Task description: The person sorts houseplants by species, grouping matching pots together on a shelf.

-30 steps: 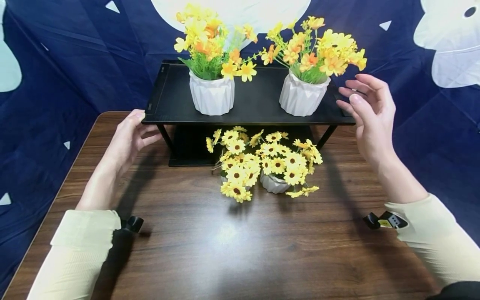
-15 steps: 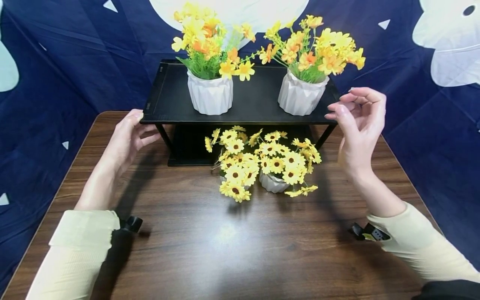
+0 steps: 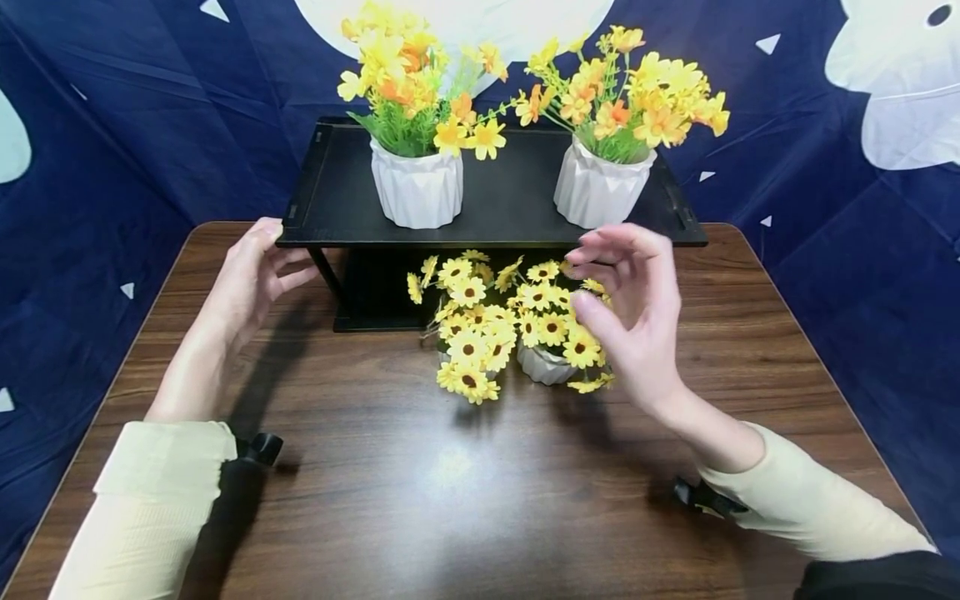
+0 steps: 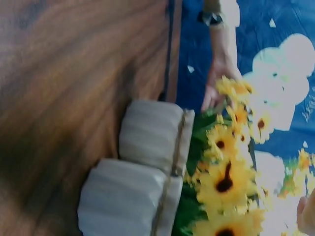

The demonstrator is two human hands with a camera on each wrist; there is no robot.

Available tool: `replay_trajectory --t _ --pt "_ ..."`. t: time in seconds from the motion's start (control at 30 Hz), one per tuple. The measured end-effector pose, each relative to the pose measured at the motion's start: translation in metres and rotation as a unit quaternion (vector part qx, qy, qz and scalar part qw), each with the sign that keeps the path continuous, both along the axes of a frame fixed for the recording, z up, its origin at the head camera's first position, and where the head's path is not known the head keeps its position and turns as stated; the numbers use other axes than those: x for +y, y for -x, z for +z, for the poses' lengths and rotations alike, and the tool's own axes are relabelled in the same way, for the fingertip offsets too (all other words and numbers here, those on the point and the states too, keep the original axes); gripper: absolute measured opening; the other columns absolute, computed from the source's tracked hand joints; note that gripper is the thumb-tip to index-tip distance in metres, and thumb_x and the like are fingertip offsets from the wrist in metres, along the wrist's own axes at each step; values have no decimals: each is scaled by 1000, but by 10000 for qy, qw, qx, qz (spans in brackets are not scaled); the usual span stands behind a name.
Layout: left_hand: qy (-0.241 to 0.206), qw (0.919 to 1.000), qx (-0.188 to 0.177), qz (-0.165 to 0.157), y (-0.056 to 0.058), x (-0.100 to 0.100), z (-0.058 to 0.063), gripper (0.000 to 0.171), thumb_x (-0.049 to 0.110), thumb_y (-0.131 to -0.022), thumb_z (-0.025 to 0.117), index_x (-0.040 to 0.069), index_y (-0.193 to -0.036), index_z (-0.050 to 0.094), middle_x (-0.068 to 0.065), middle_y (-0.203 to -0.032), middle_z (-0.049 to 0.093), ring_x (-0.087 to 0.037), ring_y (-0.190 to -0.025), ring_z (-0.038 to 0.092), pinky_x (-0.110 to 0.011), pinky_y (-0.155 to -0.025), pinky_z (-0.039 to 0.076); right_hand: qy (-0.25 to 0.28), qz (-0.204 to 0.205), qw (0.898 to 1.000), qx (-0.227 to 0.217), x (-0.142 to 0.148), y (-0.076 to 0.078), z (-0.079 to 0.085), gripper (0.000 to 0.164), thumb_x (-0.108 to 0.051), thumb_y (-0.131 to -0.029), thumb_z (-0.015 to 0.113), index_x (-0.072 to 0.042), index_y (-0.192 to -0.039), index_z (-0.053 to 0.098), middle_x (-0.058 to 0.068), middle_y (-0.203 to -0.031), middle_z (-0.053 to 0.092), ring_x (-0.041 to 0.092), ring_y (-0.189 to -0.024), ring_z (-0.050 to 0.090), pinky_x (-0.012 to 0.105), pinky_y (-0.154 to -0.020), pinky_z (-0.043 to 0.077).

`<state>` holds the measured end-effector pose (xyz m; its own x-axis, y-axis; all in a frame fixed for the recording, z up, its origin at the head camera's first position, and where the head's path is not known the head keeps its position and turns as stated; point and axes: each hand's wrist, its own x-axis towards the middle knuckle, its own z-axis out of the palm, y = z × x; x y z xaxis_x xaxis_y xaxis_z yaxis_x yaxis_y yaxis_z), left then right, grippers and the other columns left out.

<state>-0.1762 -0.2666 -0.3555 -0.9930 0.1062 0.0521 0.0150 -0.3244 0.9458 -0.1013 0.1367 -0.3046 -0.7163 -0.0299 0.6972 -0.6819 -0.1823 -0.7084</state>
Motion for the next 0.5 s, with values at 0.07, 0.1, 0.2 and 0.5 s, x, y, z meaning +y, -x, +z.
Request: replay_trajectory --t 0.07,0.1,0.2,0.5 --pt "-11 10000 -7 -4 0 0 0 15 23 -106 54 13 -111 62 2 -112 70 -13 -103 73 -28 -89 62 -299 312 9985 329 -5 -4 -5 49 -5 -87 72 7 -129 50 12 -125 61 25 -112 64 37 -101 55" --pt "5 10000 -1 0 0 0 0 15 24 -106 54 13 -111 62 2 -112 70 -13 -103 73 -28 -88 62 -475 476 9963 529 -7 -6 -8 53 -11 -89 75 10 -130 48 12 -127 61 25 -114 63 38 -103 54" --pt "33 10000 8 9 1 1 0 15 24 -106 55 13 -111 63 2 -112 70 -13 -103 73 -28 -88 62 -969 962 9844 1114 -14 -11 -16 63 -20 -90 77 15 -132 46 14 -132 58 25 -118 61 39 -103 54" --pt "-61 10000 -8 -3 1 0 -1 14 22 -106 53 13 -111 62 1 -111 71 -13 -101 73 -28 -87 62 -2190 1903 9319 2179 -27 -26 -35 70 -21 -84 79 12 -137 47 24 -131 57 30 -116 59 39 -93 59"
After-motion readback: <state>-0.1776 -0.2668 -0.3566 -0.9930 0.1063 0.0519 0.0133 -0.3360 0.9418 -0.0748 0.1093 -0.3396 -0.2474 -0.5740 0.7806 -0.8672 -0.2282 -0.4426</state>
